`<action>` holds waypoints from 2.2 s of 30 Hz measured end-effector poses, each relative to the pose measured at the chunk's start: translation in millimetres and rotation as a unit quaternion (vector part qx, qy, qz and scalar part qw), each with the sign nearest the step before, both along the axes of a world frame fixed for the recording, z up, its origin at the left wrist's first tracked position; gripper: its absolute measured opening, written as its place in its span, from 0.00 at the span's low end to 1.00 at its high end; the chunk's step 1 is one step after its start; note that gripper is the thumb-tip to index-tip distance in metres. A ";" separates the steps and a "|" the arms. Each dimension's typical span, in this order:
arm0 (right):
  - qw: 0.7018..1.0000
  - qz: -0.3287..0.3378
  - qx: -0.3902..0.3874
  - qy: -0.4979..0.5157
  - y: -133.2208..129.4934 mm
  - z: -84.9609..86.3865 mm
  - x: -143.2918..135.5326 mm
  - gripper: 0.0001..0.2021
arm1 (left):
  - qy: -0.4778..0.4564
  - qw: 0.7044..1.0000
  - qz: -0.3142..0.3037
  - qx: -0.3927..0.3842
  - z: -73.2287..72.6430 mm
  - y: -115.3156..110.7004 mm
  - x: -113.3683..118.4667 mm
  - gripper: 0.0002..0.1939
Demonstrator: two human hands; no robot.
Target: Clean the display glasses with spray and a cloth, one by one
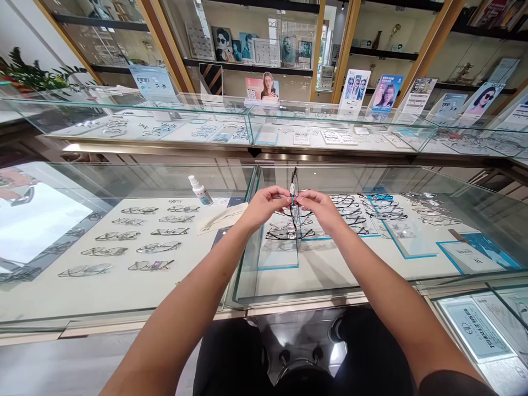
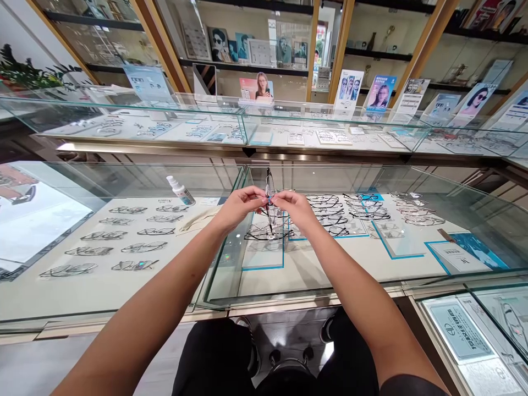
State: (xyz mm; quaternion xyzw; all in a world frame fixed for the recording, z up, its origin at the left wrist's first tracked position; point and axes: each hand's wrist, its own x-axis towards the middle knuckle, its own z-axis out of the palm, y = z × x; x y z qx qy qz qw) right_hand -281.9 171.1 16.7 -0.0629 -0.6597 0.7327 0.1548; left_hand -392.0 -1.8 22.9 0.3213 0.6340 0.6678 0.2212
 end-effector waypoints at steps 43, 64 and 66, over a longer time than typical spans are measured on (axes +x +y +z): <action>0.991 0.066 -0.113 0.005 8.3 8.8 1.9 0.15 | 0.457 0.841 0.281 -0.067 5.2 -7.4 12.5 0.07; 0.948 0.093 -0.290 0.092 26.5 15.3 8.3 0.12 | 0.432 0.862 0.179 -0.195 -3.4 -3.3 9.8 0.13; 0.947 0.073 -0.298 0.098 29.3 16.2 8.3 0.12 | 0.424 0.866 0.178 -0.198 -4.1 -2.7 9.8 0.14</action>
